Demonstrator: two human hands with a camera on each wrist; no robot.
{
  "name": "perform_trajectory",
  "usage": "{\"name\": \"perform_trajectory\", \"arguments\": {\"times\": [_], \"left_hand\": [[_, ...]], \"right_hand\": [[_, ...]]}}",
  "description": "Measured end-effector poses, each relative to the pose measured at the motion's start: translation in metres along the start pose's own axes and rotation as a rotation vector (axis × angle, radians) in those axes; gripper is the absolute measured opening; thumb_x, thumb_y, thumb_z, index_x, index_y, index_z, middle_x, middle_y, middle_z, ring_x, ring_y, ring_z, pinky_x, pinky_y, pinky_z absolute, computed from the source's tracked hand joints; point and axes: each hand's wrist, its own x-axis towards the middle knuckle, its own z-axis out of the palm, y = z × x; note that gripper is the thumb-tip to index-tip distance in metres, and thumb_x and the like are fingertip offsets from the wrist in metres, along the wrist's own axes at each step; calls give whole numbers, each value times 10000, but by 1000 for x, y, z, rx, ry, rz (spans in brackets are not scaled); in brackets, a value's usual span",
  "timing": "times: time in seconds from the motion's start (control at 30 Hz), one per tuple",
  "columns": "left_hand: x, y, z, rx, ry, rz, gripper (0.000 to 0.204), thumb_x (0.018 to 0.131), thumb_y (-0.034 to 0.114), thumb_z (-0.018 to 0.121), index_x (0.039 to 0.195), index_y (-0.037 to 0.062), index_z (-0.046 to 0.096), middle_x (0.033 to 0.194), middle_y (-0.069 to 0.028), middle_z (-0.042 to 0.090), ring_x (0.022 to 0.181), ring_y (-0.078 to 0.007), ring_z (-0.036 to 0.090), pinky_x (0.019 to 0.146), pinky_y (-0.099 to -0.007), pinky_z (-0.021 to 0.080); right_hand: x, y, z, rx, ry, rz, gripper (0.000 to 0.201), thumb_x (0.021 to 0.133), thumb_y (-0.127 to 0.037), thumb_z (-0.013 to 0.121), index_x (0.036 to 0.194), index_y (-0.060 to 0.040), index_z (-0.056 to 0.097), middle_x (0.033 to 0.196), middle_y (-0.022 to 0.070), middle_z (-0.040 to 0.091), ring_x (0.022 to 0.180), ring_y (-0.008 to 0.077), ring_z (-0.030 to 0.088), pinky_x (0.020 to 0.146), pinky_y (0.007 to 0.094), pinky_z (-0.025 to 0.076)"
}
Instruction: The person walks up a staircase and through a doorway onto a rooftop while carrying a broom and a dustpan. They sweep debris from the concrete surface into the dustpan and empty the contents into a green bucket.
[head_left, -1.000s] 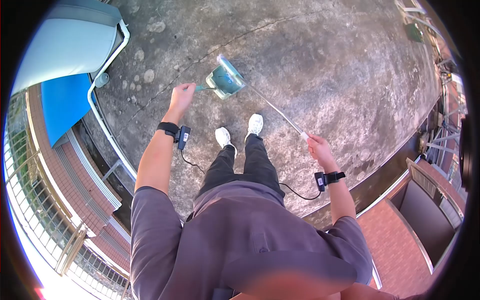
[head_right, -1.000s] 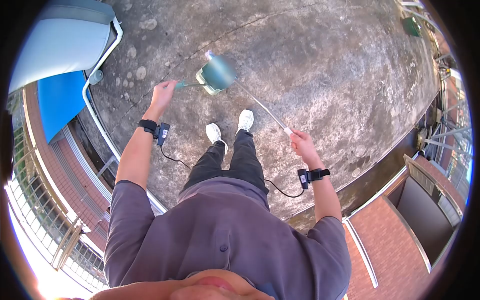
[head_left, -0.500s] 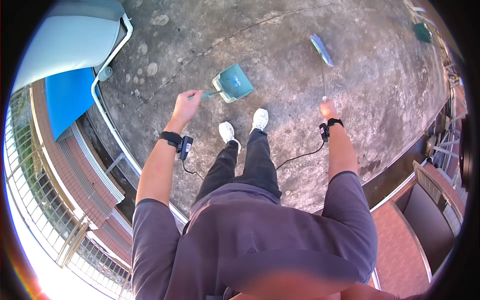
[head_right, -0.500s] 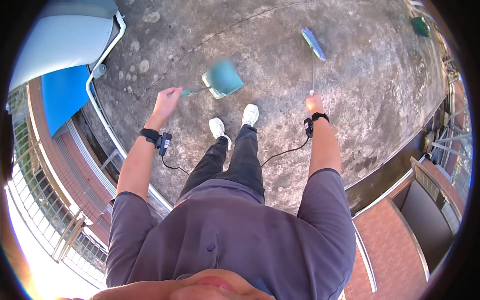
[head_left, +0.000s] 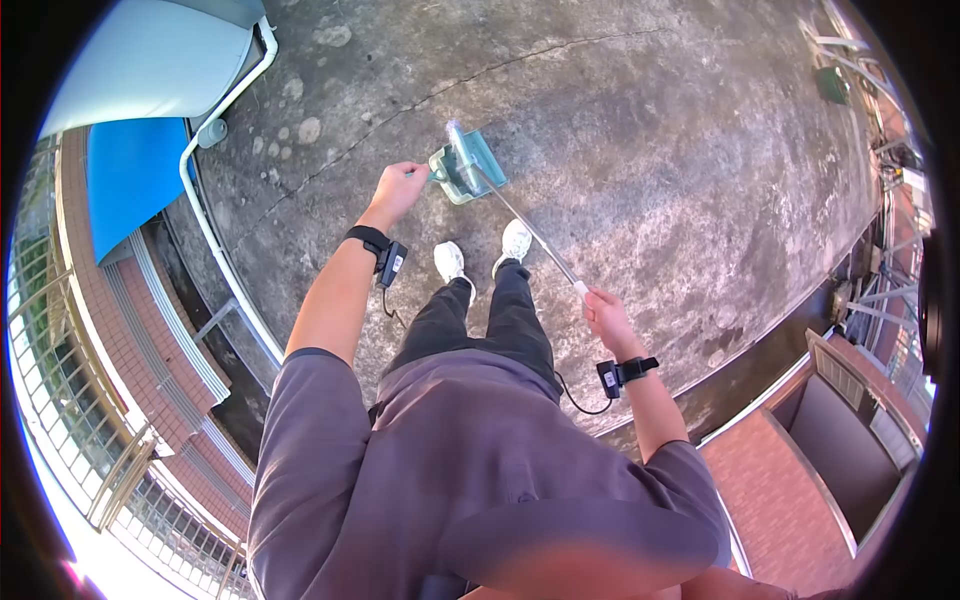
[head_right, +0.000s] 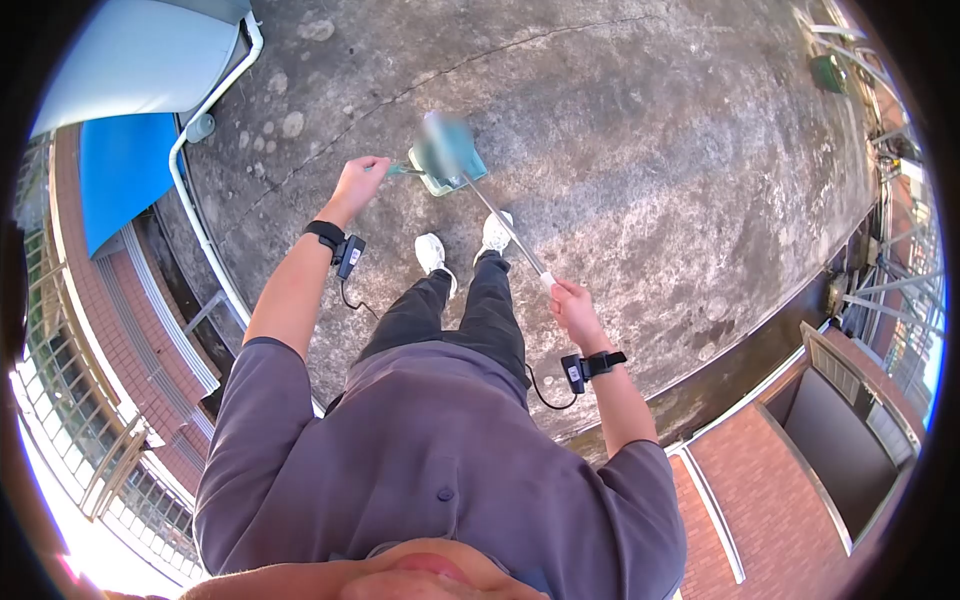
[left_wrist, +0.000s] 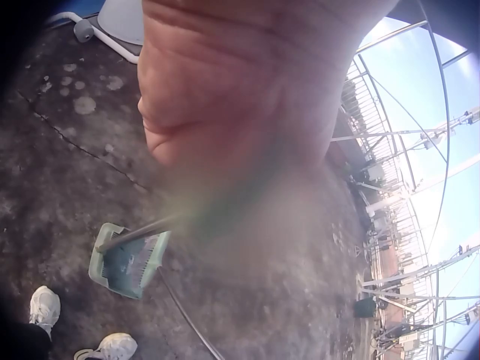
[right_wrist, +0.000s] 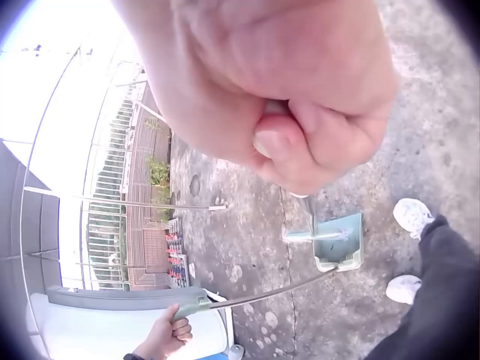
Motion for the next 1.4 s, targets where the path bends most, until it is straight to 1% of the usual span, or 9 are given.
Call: {"name": "perform_trajectory", "arguments": {"times": [0.17,0.43,0.6,0.73,0.83,0.93,1.0,1.2,1.4], "left_hand": [[-4,9,-6,-10,-43,-71,381,836,319,563,1012,-7,655,777,-114,649,711,-164,587,667,-316,466],[-8,3,-3,-34,-12,-40,381,841,335,570,990,-5,657,718,-78,618,633,-141,558,593,-303,452],[-11,11,-3,-63,-18,-62,379,848,338,578,992,-5,653,683,-47,587,586,-117,526,546,-282,431],[5,-9,9,-115,25,6,362,842,315,592,989,-10,651,667,-46,585,578,-113,533,529,-277,423],[-4,-2,15,-275,-4,-16,352,827,299,609,977,-15,655,646,-39,578,549,-102,525,494,-260,406],[-15,-7,23,-411,-19,-102,327,812,278,620,957,-11,664,618,-24,560,507,-89,500,446,-246,376],[-21,-17,30,-398,52,-81,289,808,254,615,942,7,677,590,0,529,462,-76,451,404,-248,336],[-67,-6,56,-216,27,-19,300,838,251,577,1005,22,675,667,2,561,544,-63,453,487,-229,353],[-131,14,133,-158,68,-33,312,837,245,573,1024,16,674,737,-2,588,628,-69,476,563,-234,384]], "right_hand": [[-1,-57,-62,-234,191,-232,370,906,-162,539,1242,-9,515,609,-36,461,454,32,381,373,198,279],[201,-139,-115,-708,521,-350,226,890,-213,523,1055,-62,552,569,-14,477,444,101,459,393,263,345],[231,-57,-66,-621,432,-339,243,799,-124,498,1002,3,541,609,102,571,487,235,577,433,366,414],[142,41,0,-1033,370,-338,446,834,-201,490,1220,21,463,1102,319,545,1074,448,505,910,454,421],[80,71,24,-1101,294,-531,426,859,-190,493,1227,22,459,969,251,618,883,372,616,773,422,479],[20,49,16,-555,41,-264,411,890,-182,509,1249,13,462,758,95,599,582,174,566,515,312,444],[-18,29,-11,-144,42,-87,407,899,-175,541,1262,-7,468,650,-45,448,467,17,344,379,187,253],[-48,-17,-163,-146,177,-243,424,913,-187,518,1271,28,449,642,-27,466,434,30,347,358,197,248],[60,-100,-313,-325,372,-334,216,893,-253,535,880,-38,539,591,-3,490,408,87,421,346,239,286]]}}
